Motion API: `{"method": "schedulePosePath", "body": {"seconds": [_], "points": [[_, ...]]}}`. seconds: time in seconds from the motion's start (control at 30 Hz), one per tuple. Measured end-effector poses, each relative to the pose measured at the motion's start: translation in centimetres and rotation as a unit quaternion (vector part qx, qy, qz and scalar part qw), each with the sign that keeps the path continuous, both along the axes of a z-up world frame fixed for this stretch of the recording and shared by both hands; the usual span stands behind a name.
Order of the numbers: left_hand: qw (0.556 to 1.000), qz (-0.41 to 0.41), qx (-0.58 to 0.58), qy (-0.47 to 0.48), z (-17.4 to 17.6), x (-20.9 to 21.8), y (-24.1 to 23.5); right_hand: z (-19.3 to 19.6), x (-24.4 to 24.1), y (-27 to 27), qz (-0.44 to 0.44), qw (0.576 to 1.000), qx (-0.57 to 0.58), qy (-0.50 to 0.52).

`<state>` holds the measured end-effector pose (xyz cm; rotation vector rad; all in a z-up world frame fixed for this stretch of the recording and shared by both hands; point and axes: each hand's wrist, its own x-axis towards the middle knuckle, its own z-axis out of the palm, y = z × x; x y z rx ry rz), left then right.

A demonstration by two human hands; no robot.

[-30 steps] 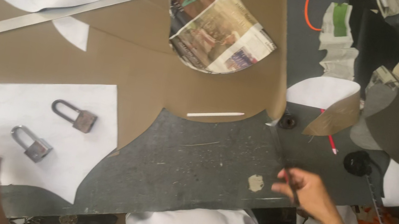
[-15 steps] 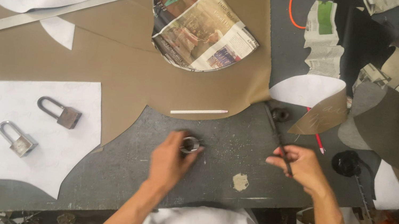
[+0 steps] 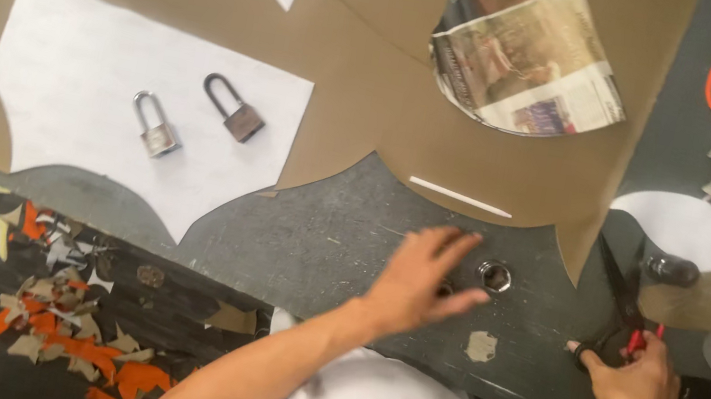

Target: The person uses shears to cut a large piece of brown cardboard along a curved edge, following a white paper template held in place by two padlocks and two metal weights. After cutting, the person writes on the cardboard with a white pencil, then folds a small white strip of material and places a newspaper sheet over the cut piece.

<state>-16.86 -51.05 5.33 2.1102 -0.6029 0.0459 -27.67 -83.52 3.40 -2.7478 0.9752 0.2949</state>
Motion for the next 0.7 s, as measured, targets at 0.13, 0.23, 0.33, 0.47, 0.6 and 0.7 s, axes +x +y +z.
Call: {"method": "schedulePosePath", "body": {"seconds": [0.13,0.23,0.33,0.47,0.6,0.7], "points": [[0.977,0.208,0.049,0.007,-3.5,5.0,12.3,2.8,-0.6,1.0,0.004,1.0,0.014,0.008],[0.853,0.427,0.276,-0.116,-5.3,10.0,25.2,5.8,1.1,3.3,0.063,0.995,0.026,-0.068],[0.812,0.524,0.25,0.06,-6.5,11.1,32.6,7.3,4.6,6.9,0.143,0.962,0.125,-0.197],[0.852,0.469,0.223,0.075,-8.1,11.0,33.1,6.4,7.9,13.5,0.334,0.908,0.178,-0.178],[0.867,0.446,0.22,0.033,-8.7,12.2,28.9,4.2,7.2,17.1,0.431,0.867,0.159,-0.195],[0.875,0.435,0.213,0.011,-8.7,13.2,25.7,1.9,6.9,16.9,0.414,0.871,0.137,-0.225]]}}
